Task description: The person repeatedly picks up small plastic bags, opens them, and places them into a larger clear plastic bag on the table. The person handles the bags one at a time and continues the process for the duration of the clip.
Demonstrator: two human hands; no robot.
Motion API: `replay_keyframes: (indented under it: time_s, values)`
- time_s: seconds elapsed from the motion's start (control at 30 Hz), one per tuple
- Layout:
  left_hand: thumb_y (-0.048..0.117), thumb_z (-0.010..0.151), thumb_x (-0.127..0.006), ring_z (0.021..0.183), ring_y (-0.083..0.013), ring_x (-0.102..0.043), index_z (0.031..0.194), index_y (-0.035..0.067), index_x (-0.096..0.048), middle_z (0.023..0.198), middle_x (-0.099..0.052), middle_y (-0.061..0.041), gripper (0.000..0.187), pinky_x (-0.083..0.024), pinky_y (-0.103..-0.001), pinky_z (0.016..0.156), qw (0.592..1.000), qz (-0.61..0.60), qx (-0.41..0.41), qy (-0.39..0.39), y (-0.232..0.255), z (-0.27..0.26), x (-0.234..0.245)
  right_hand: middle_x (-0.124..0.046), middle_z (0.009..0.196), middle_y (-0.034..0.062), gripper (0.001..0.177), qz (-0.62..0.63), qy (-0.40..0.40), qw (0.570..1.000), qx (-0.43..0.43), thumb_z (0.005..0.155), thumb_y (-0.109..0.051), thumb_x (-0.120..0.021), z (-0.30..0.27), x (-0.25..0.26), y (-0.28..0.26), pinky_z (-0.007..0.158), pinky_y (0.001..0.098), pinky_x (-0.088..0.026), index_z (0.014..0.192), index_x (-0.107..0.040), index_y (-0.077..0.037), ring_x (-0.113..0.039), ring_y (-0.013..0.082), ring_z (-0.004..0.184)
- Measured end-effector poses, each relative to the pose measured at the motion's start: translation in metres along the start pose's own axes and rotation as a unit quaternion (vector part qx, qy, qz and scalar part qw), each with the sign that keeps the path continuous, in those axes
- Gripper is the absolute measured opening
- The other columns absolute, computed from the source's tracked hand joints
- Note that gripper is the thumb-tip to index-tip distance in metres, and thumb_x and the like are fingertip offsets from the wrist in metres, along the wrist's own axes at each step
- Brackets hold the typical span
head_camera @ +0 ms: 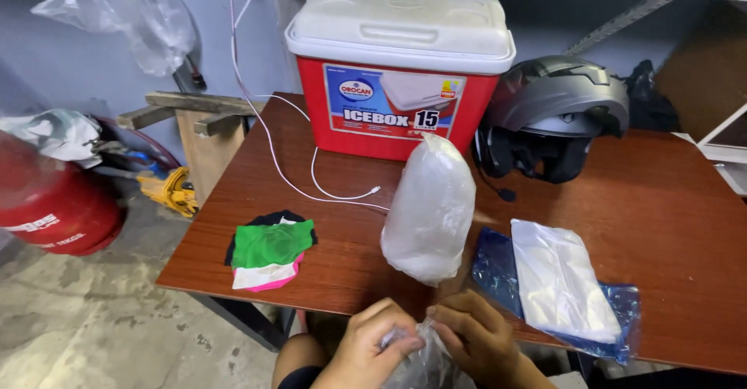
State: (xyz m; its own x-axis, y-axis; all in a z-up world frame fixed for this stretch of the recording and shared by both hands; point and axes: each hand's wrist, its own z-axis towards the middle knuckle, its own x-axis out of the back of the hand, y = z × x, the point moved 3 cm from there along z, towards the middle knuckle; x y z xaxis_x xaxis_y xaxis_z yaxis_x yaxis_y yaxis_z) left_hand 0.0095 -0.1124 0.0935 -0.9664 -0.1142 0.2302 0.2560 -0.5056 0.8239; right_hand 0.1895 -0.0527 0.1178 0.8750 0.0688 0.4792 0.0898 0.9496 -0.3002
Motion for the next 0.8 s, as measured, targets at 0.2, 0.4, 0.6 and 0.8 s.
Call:
replay_keyframes:
  time_s: [0.2, 0.4, 0.6, 0.8]
  values:
    - [0.028, 0.096, -0.073, 0.068, -0.0131, -0.05, 0.089, 0.01, -0.064, 0.082, -0.057, -0.001, 0.021, -0.04, -0.029, 0.062, 0.992, -0.099, 0.027, -0.073, -0.064, -0.034, -0.007, -0.069, 0.088, 0.0107, 0.008, 0.003, -0.025, 1.0, 0.011, 0.093, -0.004, -0.064, 0.0, 0.0, 0.006, 0.067, 0.0302, -0.056, 0.1, -0.069, -0.002, -0.066, 0.0229, 0.072]
    - [0.041, 0.086, -0.078, 0.073, -0.0112, -0.064, 0.122, 0.013, -0.066, 0.084, -0.07, -0.003, 0.048, -0.051, -0.026, 0.067, 0.974, -0.152, 0.156, -0.056, -0.055, -0.033, -0.011, -0.071, 0.085, 0.0082, 0.007, 0.043, -0.004, 0.999, 0.001, 0.094, -0.008, -0.064, 0.006, -0.002, -0.005, 0.065, 0.0286, -0.057, 0.093, -0.069, -0.004, -0.066, 0.0204, 0.07]
    - [0.025, 0.096, -0.078, 0.076, -0.0148, -0.056, 0.089, 0.008, -0.07, 0.086, -0.055, -0.002, 0.02, -0.046, -0.029, 0.07, 0.982, -0.012, 0.035, -0.187, -0.027, -0.013, 0.002, -0.059, 0.085, 0.0052, 0.02, -0.038, 0.022, 0.997, -0.057, 0.085, 0.002, -0.066, -0.02, -0.009, 0.019, 0.063, 0.024, -0.051, 0.1, -0.075, -0.008, -0.06, 0.0143, 0.069]
    - [0.029, 0.099, -0.069, 0.083, -0.0167, -0.049, 0.099, 0.008, -0.06, 0.111, -0.053, -0.012, 0.022, -0.04, -0.03, 0.076, 0.948, -0.258, -0.016, -0.185, 0.004, -0.008, 0.042, -0.056, 0.088, 0.0132, 0.01, 0.39, -0.022, 0.875, -0.287, 0.081, -0.003, -0.053, -0.043, -0.006, 0.049, 0.083, 0.0436, -0.047, 0.071, -0.053, -0.004, -0.061, 0.0325, 0.089]
